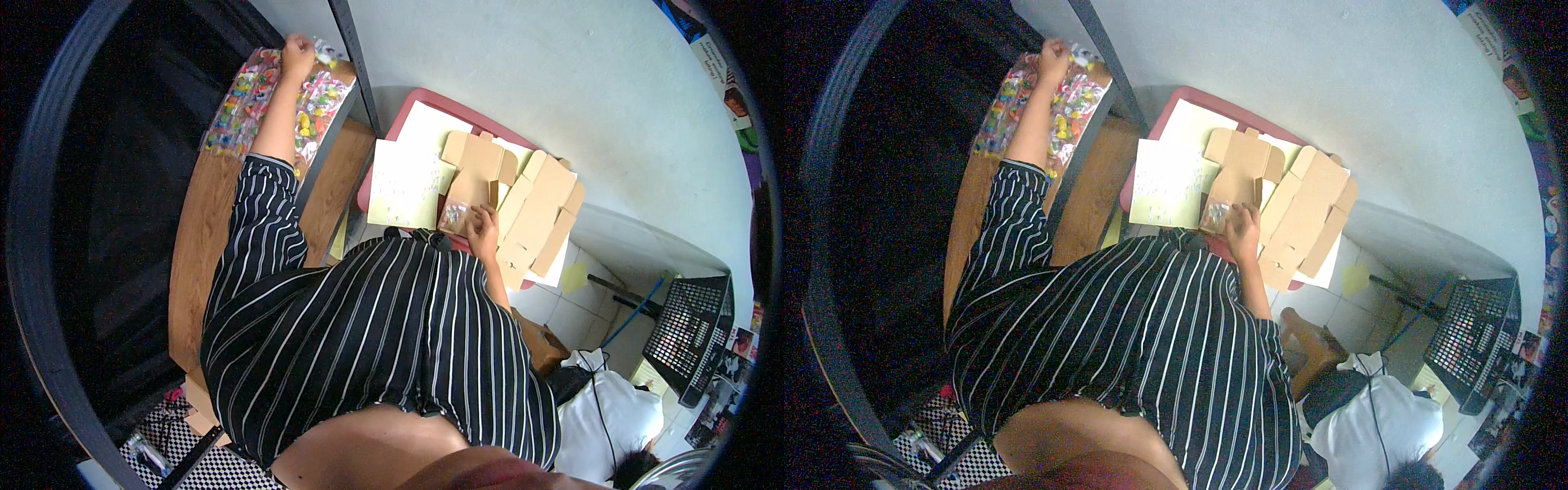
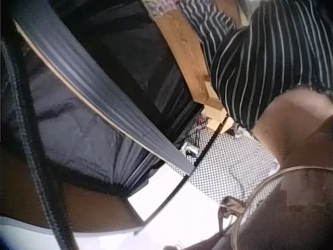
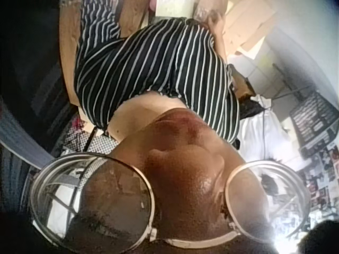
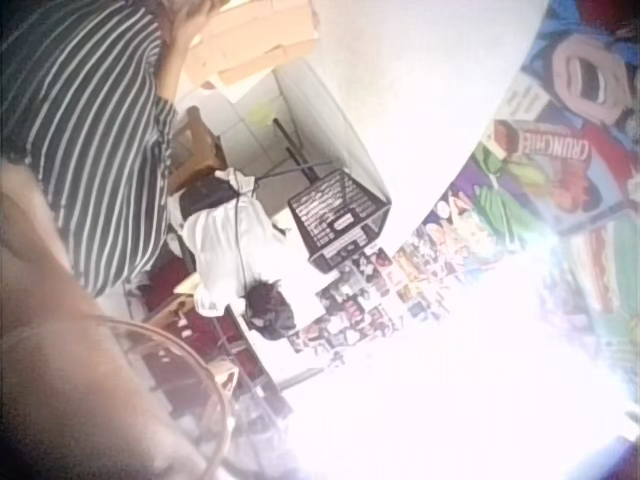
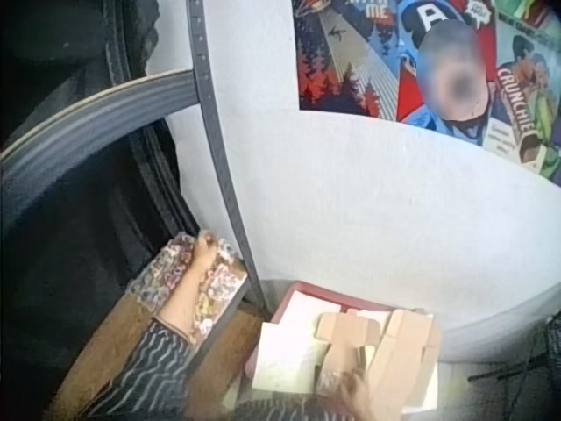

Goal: The person folds small cardboard boxes, places several small bags of items into each box, and then sets the filled boxes onto a storage shelf.

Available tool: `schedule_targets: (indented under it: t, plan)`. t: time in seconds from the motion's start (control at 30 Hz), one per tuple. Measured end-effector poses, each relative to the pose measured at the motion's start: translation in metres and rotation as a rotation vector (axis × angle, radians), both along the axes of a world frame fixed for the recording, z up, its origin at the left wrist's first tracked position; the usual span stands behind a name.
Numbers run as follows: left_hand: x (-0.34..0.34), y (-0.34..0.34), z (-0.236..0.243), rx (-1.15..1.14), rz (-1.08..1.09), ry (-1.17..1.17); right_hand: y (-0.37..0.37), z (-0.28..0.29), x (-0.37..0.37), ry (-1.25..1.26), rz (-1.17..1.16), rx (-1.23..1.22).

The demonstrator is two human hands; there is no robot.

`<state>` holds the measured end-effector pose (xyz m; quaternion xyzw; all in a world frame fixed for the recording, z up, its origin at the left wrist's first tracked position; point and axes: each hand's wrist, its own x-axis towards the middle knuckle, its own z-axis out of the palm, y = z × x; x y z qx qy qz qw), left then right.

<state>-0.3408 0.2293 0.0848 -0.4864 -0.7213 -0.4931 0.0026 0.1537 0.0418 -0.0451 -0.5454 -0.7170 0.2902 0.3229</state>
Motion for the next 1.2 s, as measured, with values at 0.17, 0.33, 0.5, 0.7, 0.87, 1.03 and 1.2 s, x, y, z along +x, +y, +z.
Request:
schedule_targets:
  t: [0.17,0.33,0.5,0.7,0.87,1.03,1.2]
  plan:
    - [0.024,-0.029,0.031,0.226,-0.187,-0.341,0.007,0.021,-0.010,0.111,-0.022,0.020]
    - [0.054,-0.086,0.051,0.107,-0.361,-0.416,0.024,0.060,-0.012,0.156,0.038,0.066]
    - [0.186,-0.145,0.017,-0.138,-0.559,-0.367,0.049,0.095,-0.023,0.292,0.213,-0.110]
    - [0.304,-0.176,-0.063,-0.464,-0.699,-0.506,0.053,0.090,-0.011,0.077,0.505,-0.172]
    - [0.339,-0.189,-0.077,-0.419,-0.591,-0.490,0.054,0.062,0.003,0.062,0.438,-0.296]
    - [0.345,-0.209,-0.101,-0.438,-0.617,0.056,0.055,0.018,0.009,-0.171,0.153,-0.262]
    - [0.358,-0.227,-0.109,-0.710,-0.768,0.423,0.040,-0.010,0.000,-0.211,0.202,-0.188]
